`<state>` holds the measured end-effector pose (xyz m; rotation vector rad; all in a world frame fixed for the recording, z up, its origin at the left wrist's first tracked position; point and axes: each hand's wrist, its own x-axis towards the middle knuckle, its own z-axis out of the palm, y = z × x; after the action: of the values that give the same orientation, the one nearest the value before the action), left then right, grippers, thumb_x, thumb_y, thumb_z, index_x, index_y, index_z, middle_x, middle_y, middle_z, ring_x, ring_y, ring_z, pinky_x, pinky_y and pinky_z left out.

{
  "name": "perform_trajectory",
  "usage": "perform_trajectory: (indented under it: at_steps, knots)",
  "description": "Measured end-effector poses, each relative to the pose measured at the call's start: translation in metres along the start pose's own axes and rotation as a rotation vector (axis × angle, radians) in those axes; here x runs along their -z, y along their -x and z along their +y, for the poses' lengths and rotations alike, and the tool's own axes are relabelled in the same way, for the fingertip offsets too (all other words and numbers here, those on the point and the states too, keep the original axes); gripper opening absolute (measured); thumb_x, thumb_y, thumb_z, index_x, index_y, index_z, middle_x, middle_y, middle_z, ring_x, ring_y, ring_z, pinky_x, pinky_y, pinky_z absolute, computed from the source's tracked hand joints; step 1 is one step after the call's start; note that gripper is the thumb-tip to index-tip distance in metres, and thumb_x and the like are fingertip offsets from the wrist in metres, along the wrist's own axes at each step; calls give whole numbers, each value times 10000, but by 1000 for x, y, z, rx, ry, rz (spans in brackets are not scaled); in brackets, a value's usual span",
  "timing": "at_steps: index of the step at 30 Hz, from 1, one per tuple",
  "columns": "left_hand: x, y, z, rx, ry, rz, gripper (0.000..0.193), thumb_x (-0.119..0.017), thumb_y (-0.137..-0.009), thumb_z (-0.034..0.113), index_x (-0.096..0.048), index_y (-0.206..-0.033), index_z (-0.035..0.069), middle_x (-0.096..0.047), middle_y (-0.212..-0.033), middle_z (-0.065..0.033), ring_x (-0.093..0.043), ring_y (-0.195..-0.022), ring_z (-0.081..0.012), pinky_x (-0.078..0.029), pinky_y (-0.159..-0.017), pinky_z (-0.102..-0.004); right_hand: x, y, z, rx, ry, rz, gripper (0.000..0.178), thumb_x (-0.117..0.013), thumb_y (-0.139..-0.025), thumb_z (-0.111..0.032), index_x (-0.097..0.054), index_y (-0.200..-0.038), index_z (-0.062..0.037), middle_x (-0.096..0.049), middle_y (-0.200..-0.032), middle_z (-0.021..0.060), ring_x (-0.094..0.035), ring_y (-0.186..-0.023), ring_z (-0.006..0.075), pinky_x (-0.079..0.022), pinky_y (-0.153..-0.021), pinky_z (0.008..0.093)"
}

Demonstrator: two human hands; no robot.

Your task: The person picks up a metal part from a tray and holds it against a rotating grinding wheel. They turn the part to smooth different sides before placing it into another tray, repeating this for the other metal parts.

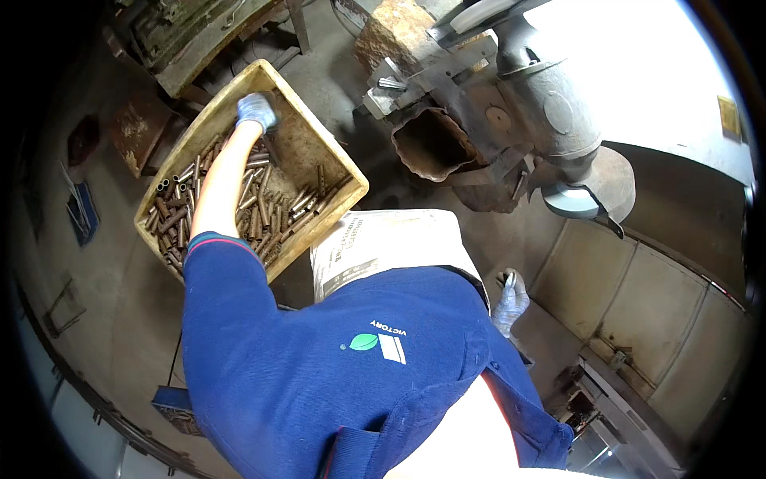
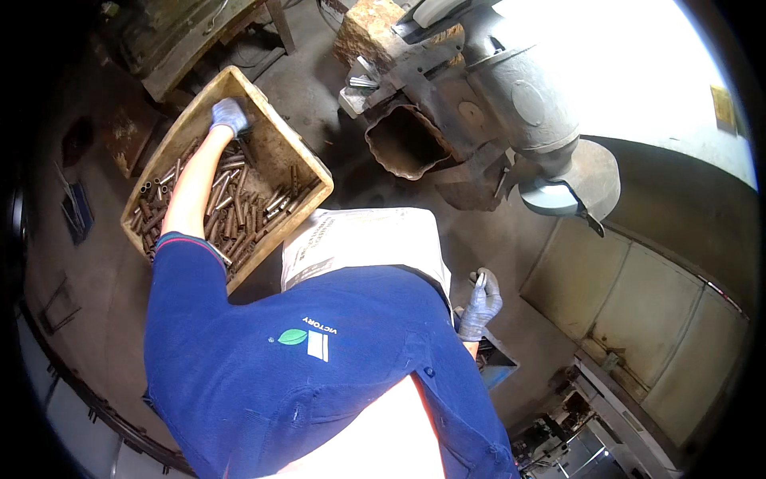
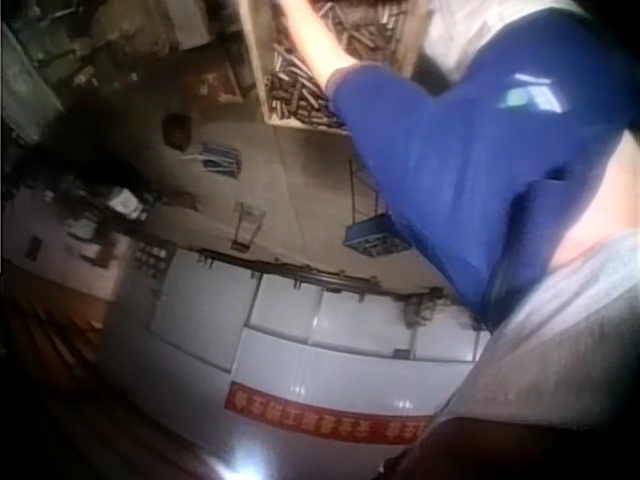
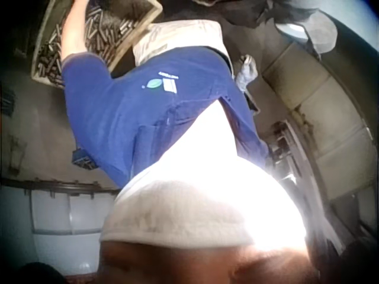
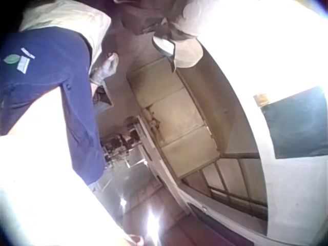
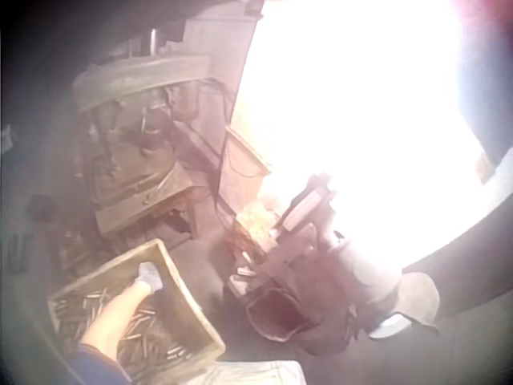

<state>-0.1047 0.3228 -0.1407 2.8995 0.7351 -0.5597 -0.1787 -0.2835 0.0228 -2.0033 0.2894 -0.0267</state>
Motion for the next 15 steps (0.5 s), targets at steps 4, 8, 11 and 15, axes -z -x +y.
perform_trajectory:
  at_steps: [4, 8, 11, 15]
  knots:
    - [3, 31, -45, 169, 851, 110, 253, -647, -766, 226, -673, -905, 16, -668, -754, -146, -635, -602, -226, -516, -531, -333, 0, -4, -5, 26, 27, -16, 336, -626, -863, -264, -642, -997, 44, -633, -906, 109, -615, -797, 199, -509, -761, 333]
    - [73, 114, 8, 103, 1860, 51, 156, -566, -869, 127, -639, -901, -8, -603, -592, -53, -497, -384, -78, -397, -324, -186, -19, -17, -29, 258, 98, -142, 232, -611, -846, -132, -642, -983, 52, -649, -941, 152, -626, -858, 225, -504, -790, 327]
    - [117, 148, 91, -113, 1872, -184, 250, -557, -899, 217, -632, -921, -21, -611, -592, -61, -509, -369, -97, -398, -320, -182, -57, -39, -88, 456, 141, -309, 225, -623, -781, -60, -641, -978, 48, -646, -999, 200, -623, -958, 283, -483, -859, 342]
    - [141, 170, 209, -295, 1919, -583, 315, -535, -920, 257, -604, -978, -45, -609, -584, -90, -529, -372, -124, -411, -325, -198, -87, -61, -138, 725, 27, -493, 336, -721, -670, -109, -653, -982, -2, -591, -1136, 187, -596, -1001, 315, -483, -865, 349]
